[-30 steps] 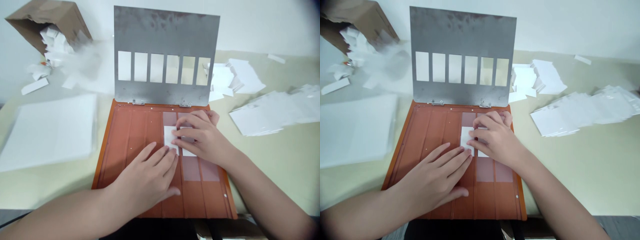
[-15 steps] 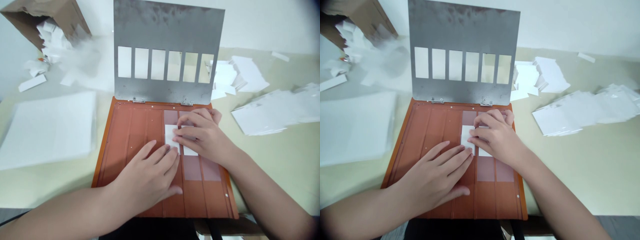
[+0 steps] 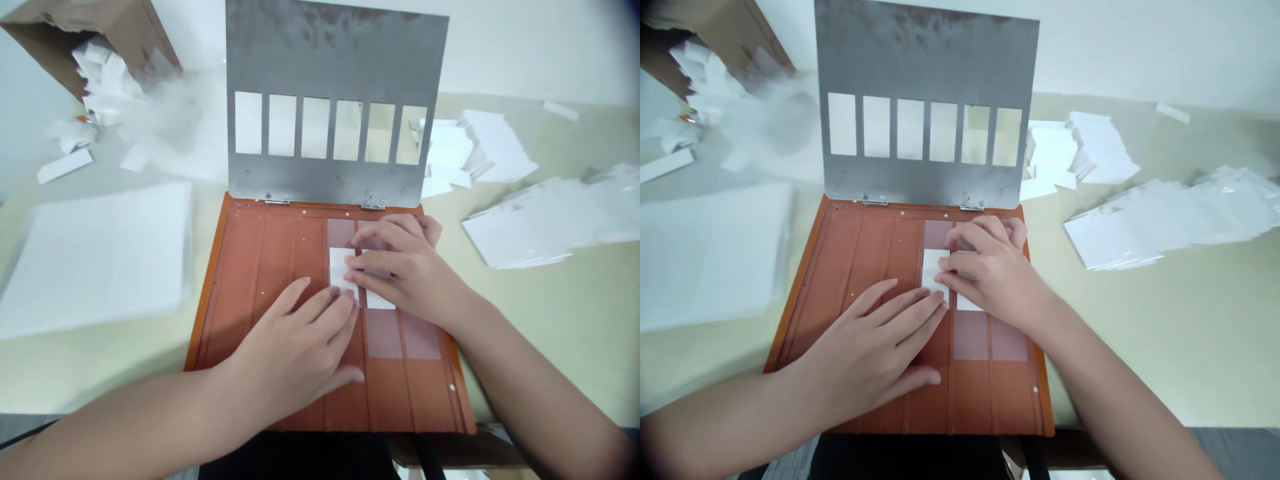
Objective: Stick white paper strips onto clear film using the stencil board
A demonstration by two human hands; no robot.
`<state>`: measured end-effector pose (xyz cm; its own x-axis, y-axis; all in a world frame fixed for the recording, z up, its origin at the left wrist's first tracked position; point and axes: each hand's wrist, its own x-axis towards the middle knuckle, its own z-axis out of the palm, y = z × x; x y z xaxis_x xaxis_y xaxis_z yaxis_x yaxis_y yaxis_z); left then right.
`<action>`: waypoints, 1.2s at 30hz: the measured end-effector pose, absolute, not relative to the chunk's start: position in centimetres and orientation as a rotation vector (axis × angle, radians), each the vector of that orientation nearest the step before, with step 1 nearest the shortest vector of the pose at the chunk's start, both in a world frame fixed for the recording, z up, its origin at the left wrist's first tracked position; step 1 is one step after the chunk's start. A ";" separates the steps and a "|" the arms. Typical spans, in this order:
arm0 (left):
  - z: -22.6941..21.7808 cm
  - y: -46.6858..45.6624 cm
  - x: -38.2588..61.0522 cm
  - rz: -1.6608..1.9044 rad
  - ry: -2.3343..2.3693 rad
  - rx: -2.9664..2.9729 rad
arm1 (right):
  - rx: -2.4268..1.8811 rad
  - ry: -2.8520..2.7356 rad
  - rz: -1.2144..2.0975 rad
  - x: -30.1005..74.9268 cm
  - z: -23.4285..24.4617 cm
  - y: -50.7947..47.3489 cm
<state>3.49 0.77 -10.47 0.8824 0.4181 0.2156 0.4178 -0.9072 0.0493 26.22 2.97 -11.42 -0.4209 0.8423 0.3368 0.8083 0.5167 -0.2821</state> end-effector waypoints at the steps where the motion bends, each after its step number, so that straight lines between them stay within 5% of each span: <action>1: -10.5 0.8 3.5 0.343 0.681 3.048 | -1.351 -2.321 0.116 26.2 -11.4 3.0; 36: -10.6 0.7 3.5 0.384 0.712 2.993 | -1.097 -2.191 0.157 25.7 -11.8 2.5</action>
<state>3.48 0.67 -10.63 0.8638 0.4484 0.2296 0.4381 -0.8937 0.0968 25.73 2.53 -11.79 -0.4193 0.7478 0.5148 0.6667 0.6385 -0.3844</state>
